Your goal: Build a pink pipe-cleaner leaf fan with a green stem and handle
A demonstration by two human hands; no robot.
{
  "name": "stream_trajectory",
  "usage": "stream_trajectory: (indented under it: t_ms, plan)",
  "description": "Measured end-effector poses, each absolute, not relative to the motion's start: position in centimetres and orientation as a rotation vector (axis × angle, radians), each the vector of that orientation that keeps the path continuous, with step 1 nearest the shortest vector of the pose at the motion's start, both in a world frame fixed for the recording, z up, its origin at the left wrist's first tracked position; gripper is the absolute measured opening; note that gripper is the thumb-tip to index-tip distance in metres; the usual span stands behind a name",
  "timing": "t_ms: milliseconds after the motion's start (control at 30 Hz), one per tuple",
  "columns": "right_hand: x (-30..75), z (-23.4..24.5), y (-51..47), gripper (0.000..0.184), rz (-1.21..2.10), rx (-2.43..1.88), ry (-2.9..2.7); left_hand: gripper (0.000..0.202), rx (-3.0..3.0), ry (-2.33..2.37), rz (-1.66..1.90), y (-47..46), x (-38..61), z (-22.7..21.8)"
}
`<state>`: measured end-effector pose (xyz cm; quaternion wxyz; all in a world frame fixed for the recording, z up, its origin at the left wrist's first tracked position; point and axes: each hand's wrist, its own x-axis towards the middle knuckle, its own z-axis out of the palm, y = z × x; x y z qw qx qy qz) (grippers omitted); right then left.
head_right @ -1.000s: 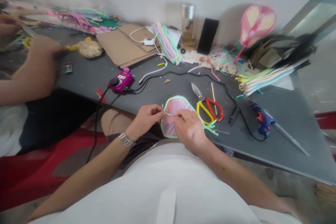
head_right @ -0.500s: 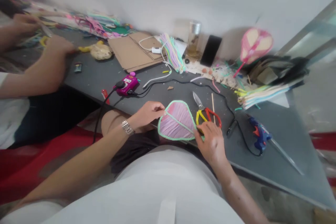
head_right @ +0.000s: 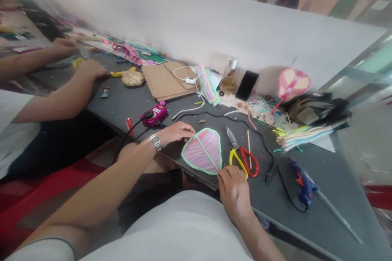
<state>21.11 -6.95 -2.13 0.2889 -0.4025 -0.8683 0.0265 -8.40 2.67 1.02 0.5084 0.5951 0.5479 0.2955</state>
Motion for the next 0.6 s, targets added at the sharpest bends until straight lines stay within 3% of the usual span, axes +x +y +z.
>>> stream_trajectory:
  t_ms: [600]
  plan:
    - [21.10, -2.37, -7.17, 0.016, 0.079, -1.117, -2.347, 0.034, 1.432, 1.362, 0.735, 2.46, -7.97, 0.54]
